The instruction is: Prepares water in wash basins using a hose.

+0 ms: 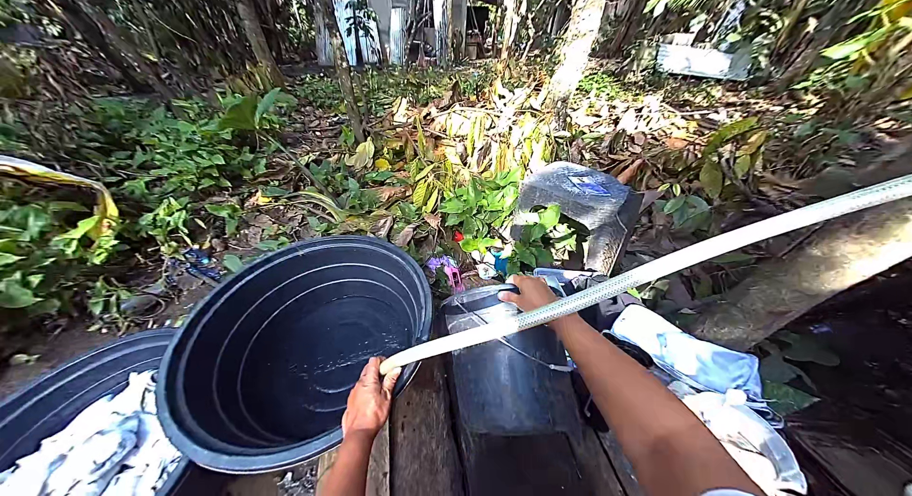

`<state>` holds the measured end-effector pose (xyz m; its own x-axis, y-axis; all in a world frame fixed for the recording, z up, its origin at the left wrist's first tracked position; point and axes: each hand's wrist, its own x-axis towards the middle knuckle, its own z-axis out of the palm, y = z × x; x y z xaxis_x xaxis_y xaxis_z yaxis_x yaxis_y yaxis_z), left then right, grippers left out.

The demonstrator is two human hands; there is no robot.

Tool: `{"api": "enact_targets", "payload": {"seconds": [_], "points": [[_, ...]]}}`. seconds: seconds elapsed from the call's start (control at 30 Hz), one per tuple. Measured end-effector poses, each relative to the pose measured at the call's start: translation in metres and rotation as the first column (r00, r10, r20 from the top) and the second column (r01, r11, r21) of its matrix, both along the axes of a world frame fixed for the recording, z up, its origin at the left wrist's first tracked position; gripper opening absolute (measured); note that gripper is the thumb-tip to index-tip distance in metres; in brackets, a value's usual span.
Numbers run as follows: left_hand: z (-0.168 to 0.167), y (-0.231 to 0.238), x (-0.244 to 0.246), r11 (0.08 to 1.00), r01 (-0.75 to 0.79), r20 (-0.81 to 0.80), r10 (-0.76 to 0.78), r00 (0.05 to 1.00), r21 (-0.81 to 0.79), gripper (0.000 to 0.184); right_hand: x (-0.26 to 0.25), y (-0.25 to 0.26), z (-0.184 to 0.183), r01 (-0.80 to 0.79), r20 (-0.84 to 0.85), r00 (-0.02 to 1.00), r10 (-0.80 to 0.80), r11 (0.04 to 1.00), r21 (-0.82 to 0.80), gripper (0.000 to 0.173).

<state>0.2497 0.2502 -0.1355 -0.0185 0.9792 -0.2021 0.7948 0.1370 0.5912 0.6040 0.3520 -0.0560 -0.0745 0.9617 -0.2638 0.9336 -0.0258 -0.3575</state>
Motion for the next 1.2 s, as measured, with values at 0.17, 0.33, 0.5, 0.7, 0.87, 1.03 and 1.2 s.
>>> {"api": "enact_targets", "payload": {"seconds": [0.17, 0.33, 0.5, 0.7, 0.87, 1.03, 1.2], "points": [[-0.002, 0.001, -0.002, 1.0, 0.003, 0.003, -0.003, 1.0, -0.01, 0.042, -0.026, 0.045, -0.022, -0.071, 0.071, 0.995, 0.075, 0.996, -0.059, 0.059], [-0.004, 0.001, -0.001, 1.0, -0.004, -0.011, 0.004, 1.0, -0.016, 0.043, -0.032, 0.061, -0.028, -0.134, 0.211, 0.965, 0.158, 0.983, -0.123, 0.066], [-0.006, 0.0, -0.001, 1.0, -0.021, -0.022, 0.021, 1.0, -0.006, 0.041, 0.005, 0.071, -0.046, 0.026, 0.051, 0.998, -0.024, 0.999, -0.041, 0.06], [-0.009, 0.003, -0.006, 0.999, -0.043, -0.017, 0.043, 0.999, 0.031, 0.041, 0.053, 0.069, -0.074, 0.316, -0.182, 0.932, -0.315, 0.948, -0.026, 0.062], [-0.01, 0.0, -0.006, 0.994, -0.047, -0.012, 0.049, 0.999, 0.102, 0.041, 0.075, 0.067, -0.084, 0.403, -0.281, 0.878, -0.388, 0.915, -0.005, 0.06], [-0.011, -0.001, -0.014, 0.981, -0.062, 0.029, 0.057, 0.998, 0.182, 0.042, 0.101, 0.048, -0.104, 0.572, -0.411, 0.753, -0.514, 0.82, 0.022, 0.058], [-0.019, -0.001, -0.001, 0.986, -0.05, -0.04, 0.057, 0.998, 0.16, 0.041, 0.113, -0.005, -0.155, 0.904, -0.67, 0.235, -0.705, 0.412, -0.116, 0.064]]}}
